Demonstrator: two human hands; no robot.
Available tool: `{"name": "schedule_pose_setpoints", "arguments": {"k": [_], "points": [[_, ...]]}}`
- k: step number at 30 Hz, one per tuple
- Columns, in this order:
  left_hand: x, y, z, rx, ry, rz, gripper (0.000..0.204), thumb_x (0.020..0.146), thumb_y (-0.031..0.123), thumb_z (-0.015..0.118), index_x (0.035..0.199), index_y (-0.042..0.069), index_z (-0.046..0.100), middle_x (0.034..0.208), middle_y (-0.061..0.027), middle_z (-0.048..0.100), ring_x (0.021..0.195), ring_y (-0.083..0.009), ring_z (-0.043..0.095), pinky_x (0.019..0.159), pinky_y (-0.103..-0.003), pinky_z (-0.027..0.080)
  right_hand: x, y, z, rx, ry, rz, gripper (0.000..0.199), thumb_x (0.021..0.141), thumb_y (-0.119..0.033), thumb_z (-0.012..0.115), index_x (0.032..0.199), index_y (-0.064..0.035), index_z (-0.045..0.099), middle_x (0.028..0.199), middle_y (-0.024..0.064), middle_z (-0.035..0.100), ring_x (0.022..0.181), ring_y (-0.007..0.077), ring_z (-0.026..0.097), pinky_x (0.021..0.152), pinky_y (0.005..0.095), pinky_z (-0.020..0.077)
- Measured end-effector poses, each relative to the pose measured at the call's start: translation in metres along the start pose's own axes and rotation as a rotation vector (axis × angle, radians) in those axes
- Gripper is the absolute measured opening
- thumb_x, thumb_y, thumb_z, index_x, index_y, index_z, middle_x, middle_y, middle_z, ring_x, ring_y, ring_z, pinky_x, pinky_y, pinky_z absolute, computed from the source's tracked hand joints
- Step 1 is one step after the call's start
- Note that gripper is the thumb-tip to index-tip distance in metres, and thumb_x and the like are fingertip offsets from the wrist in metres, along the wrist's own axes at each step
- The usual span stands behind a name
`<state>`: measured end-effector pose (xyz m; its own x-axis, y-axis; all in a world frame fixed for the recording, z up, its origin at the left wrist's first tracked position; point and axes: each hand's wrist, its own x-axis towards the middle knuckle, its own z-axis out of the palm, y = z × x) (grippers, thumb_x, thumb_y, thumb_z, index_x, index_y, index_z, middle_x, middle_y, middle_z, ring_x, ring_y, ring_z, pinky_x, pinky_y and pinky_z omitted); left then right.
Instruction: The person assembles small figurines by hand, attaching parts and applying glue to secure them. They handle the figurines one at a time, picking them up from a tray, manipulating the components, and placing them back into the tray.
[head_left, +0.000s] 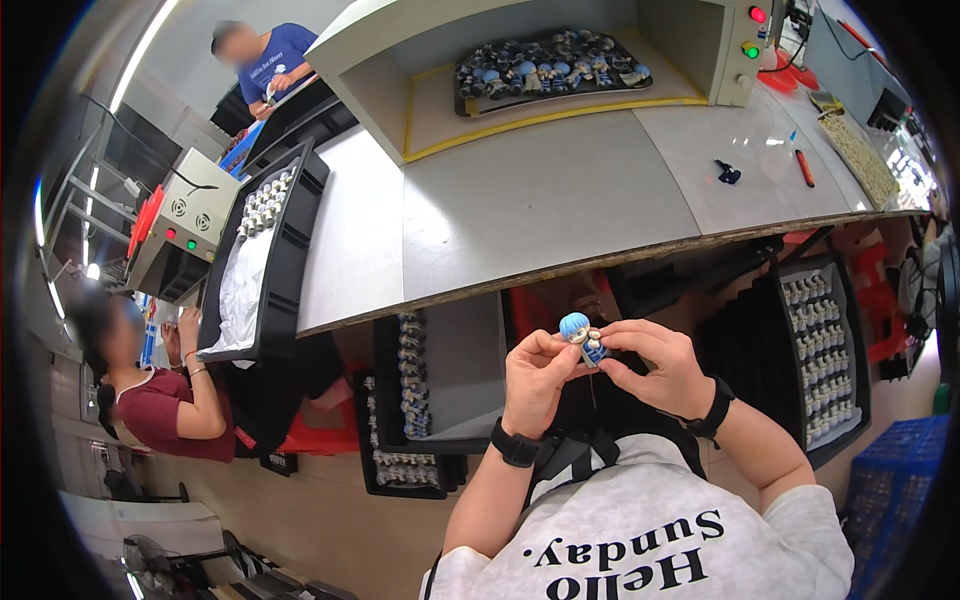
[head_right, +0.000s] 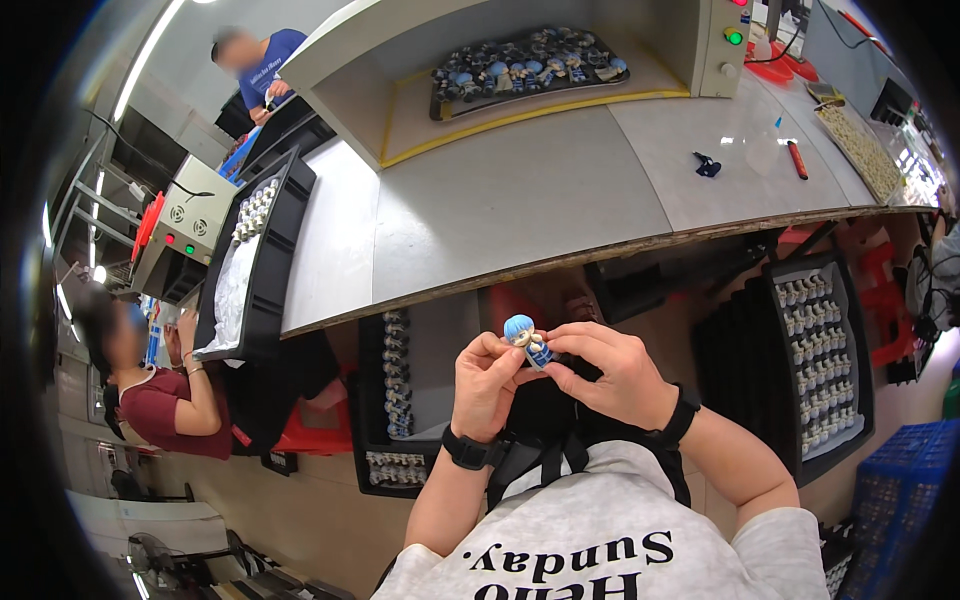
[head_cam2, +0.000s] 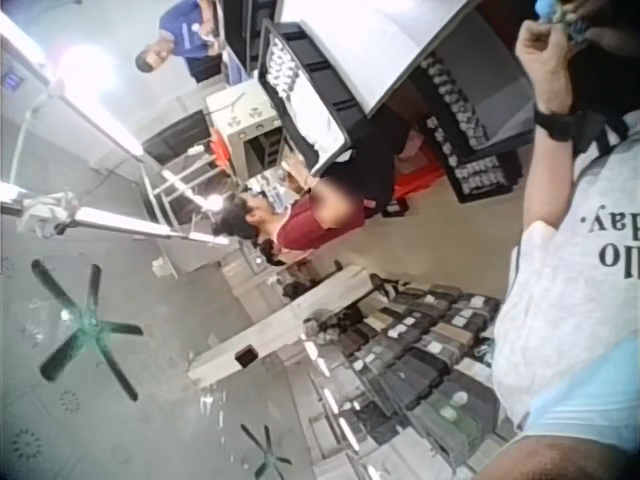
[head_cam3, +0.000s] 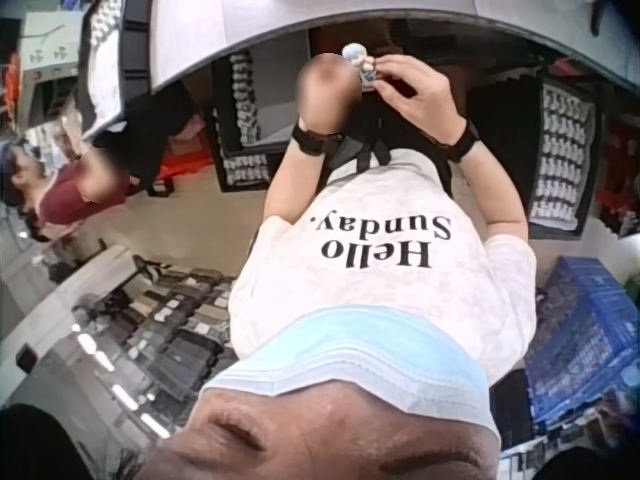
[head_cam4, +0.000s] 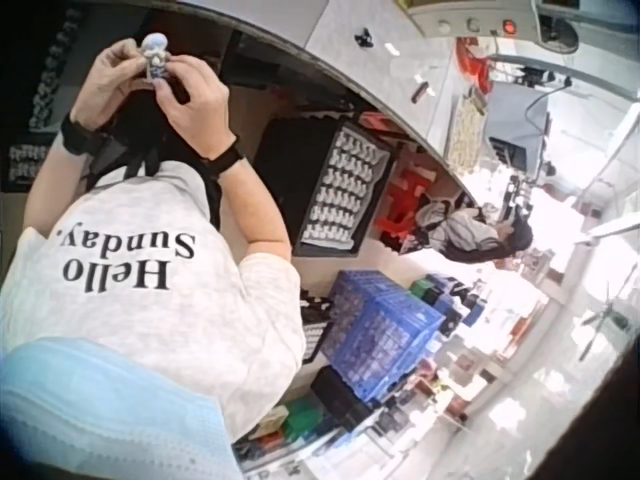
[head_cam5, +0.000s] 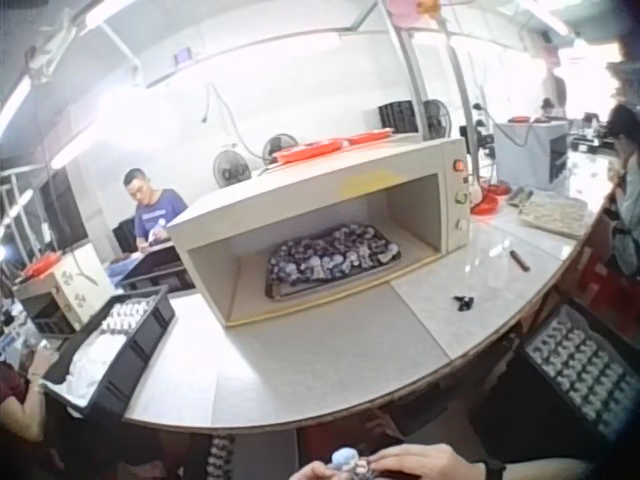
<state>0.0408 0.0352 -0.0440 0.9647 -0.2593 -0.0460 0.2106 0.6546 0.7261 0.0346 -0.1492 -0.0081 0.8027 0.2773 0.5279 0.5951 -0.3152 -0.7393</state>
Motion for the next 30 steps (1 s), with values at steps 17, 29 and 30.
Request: {"name": "schedule_pose_setpoints", "arguments": {"k": [17,29,30], "points": [[-0.002,-0.002,-0.01,-0.052,0.039,-0.055,0.002,0.091,0.0,0.055,0.092,0.002,0.056,0.107,-0.02,0.064,0.097,-0.0243,0.066,0.081,-0.04,0.059,-0.001,-0.002,0.014,0.054,0.011,0.113,0.02,0.08,-0.002,0.071,0.099,0.0041,0.065,0.102,0.0141,0.066,0.086,0.0206,0.067,0.074,0.0283,0.0569],[-0.003,-0.013,-0.025,-0.081,0.031,-0.082,0.016,0.087,-0.005,0.061,0.099,0.002,0.055,0.114,-0.019,0.062,0.102,-0.0234,0.064,0.086,-0.038,0.057,0.002,0.001,0.026,0.032,-0.016,0.184,0.017,0.082,0.0,0.068,0.098,0.006,0.064,0.099,0.0143,0.066,0.08,0.0197,0.068,0.07,0.0273,0.0584],[-0.003,-0.014,-0.027,-0.072,0.04,-0.077,0.018,0.086,-0.005,0.062,0.1,0.003,0.055,0.114,-0.0184,0.062,0.103,-0.023,0.064,0.086,-0.038,0.056,0.003,0.0,0.028,0.033,-0.022,0.195,0.017,0.082,0.0,0.067,0.098,0.0061,0.064,0.099,0.0144,0.066,0.08,0.0199,0.068,0.07,0.0275,0.0581]]}}
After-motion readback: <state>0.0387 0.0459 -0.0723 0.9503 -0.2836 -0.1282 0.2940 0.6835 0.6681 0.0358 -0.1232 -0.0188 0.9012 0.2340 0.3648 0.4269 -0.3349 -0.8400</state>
